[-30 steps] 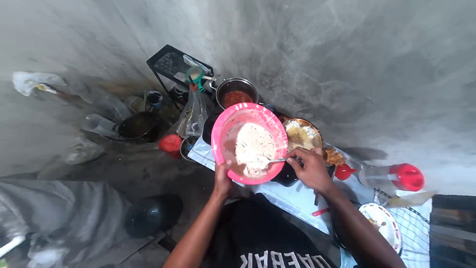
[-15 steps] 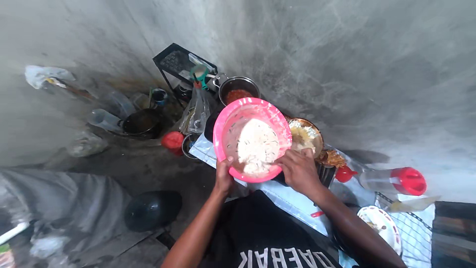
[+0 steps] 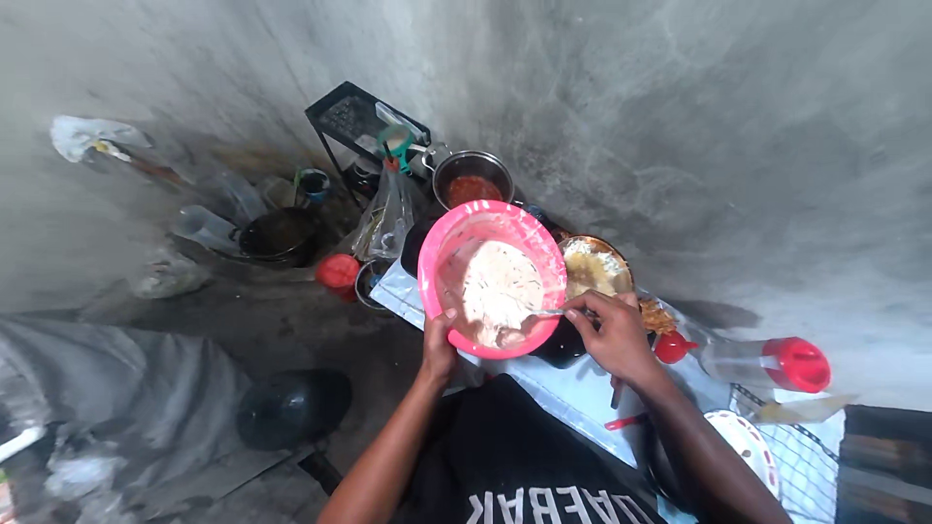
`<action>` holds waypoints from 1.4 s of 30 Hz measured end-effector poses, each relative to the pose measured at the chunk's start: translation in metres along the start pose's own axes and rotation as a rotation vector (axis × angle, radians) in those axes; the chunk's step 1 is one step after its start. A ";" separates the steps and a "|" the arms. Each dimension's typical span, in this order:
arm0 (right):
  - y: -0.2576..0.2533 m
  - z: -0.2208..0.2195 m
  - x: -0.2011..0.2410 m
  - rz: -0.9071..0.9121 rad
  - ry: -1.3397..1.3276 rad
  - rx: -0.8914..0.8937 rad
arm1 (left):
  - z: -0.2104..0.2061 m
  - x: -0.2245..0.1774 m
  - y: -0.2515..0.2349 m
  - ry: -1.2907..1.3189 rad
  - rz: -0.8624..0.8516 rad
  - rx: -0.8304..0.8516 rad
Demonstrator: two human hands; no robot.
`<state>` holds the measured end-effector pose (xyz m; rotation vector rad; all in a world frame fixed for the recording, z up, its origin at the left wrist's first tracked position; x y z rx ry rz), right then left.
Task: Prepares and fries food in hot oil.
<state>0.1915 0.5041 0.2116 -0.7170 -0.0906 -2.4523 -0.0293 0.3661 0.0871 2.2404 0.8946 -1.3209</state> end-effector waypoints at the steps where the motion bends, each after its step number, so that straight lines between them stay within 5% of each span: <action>1: -0.002 0.003 -0.001 -0.005 0.005 -0.010 | 0.000 0.001 0.000 0.007 -0.001 -0.002; 14: -0.015 0.012 -0.028 -0.064 0.171 -0.097 | -0.004 0.030 0.002 0.033 0.030 -0.033; 25: 0.004 -0.033 -0.001 0.174 0.360 -0.118 | -0.013 0.018 0.004 0.063 0.003 0.012; 42: 0.025 -0.028 -0.002 0.009 0.052 0.029 | -0.005 0.019 0.001 0.028 0.006 0.024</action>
Point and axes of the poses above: each hand's wrist, its own y-axis away from the middle knuckle, its own z-axis out of the back of the hand, x = y × z, the point moved 10 cm from there along -y, towards the middle knuckle, and after that the axes turned 10 degrees about -z, right-handed, at the moved point
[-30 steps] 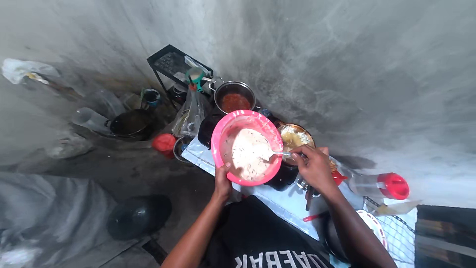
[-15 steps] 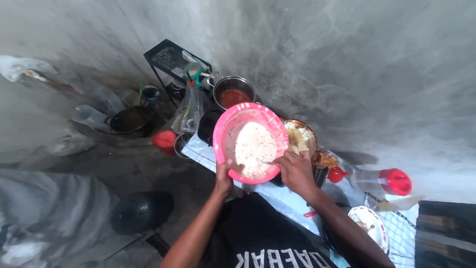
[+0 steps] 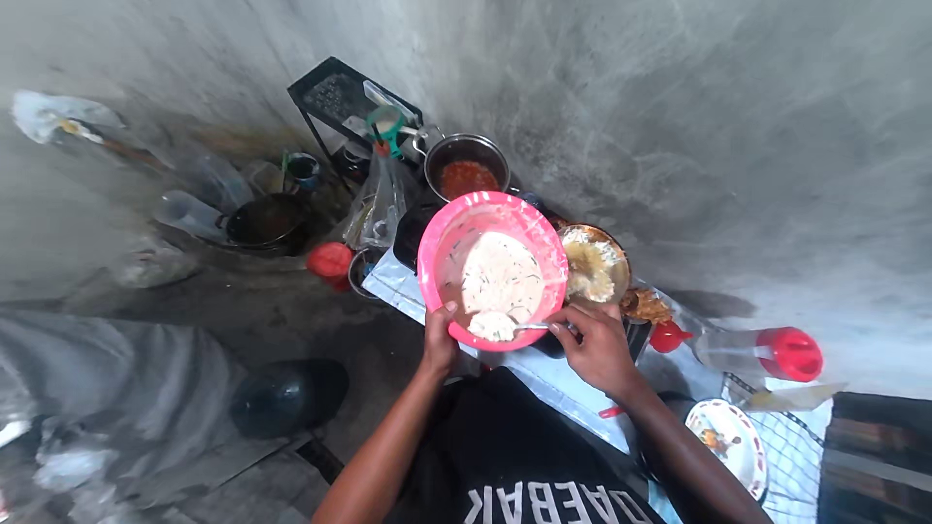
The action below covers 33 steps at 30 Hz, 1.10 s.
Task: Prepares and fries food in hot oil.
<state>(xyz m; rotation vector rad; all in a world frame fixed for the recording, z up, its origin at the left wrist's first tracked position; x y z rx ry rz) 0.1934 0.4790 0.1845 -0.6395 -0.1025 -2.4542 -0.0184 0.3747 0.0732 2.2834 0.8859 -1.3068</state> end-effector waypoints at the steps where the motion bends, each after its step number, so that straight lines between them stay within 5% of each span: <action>1: -0.001 0.002 0.000 -0.005 -0.009 -0.004 | 0.000 0.001 0.000 0.002 0.005 -0.004; 10: -0.002 0.012 0.035 0.270 0.231 -0.222 | 0.001 -0.003 0.002 0.063 -0.009 0.010; 13: -0.013 0.007 0.036 0.235 0.246 -0.258 | 0.000 -0.006 0.003 0.075 -0.020 0.021; 18: -0.014 -0.027 0.031 0.210 0.205 -0.080 | 0.000 -0.009 0.002 0.087 -0.015 0.039; 33: 0.006 -0.001 0.003 -0.092 -0.021 -0.011 | 0.010 0.001 0.002 -0.003 0.045 0.013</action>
Point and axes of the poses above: each hand's wrist, its own y-axis away from the middle knuckle, its own z-axis out of the back of the hand, x = y × z, the point moved 10 cm from there along -y, towards the middle knuckle, and after that the axes turned 10 degrees about -z, right-handed, at the moved point
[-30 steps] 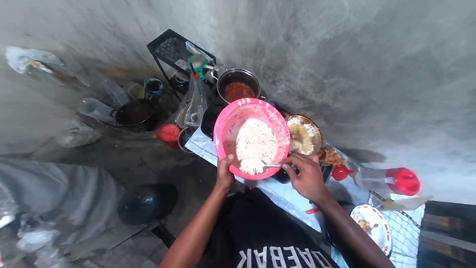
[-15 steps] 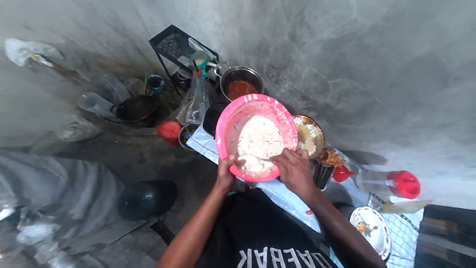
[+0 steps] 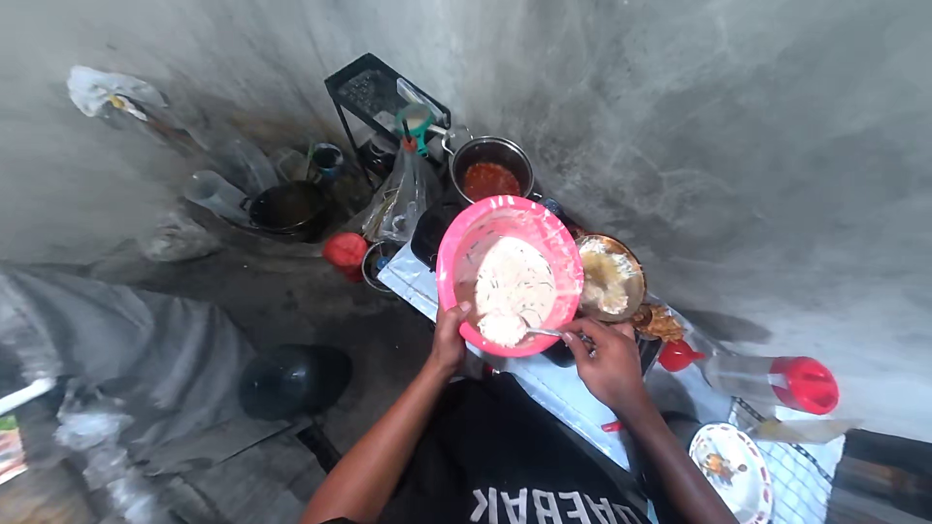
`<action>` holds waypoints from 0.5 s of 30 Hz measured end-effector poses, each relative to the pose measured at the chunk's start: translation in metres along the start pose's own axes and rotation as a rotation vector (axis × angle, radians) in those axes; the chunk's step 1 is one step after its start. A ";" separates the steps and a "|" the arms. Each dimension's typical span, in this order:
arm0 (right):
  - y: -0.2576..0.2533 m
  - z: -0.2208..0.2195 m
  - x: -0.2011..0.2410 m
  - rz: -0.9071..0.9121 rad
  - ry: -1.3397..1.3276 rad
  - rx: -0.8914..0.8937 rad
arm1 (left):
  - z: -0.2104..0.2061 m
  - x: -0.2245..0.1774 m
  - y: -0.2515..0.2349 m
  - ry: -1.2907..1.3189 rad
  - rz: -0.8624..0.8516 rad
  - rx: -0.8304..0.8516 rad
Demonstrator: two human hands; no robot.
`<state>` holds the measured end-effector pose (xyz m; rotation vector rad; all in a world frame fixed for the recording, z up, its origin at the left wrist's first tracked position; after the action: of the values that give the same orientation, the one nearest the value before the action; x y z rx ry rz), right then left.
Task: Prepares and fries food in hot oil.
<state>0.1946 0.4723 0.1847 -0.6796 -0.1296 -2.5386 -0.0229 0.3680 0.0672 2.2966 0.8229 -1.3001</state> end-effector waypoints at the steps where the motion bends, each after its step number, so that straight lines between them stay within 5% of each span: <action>1: -0.001 0.007 0.002 0.007 0.019 -0.027 | 0.000 0.001 0.000 0.003 0.001 -0.009; 15: -0.032 0.034 -0.033 -0.087 0.116 -0.106 | -0.011 0.021 -0.001 -0.001 0.051 -0.066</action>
<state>0.2182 0.5224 0.1991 -0.5767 0.0158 -2.6766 -0.0081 0.3814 0.0540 2.2506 0.7891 -1.2342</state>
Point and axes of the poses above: each hand's wrist, its own y-axis away from the middle knuckle, its own z-axis out of the back of the hand, x = y × z, the point moved 10 cm from there along -y, towards the middle knuckle, and after that the axes turned 10 degrees about -z, right-handed, at the moved point
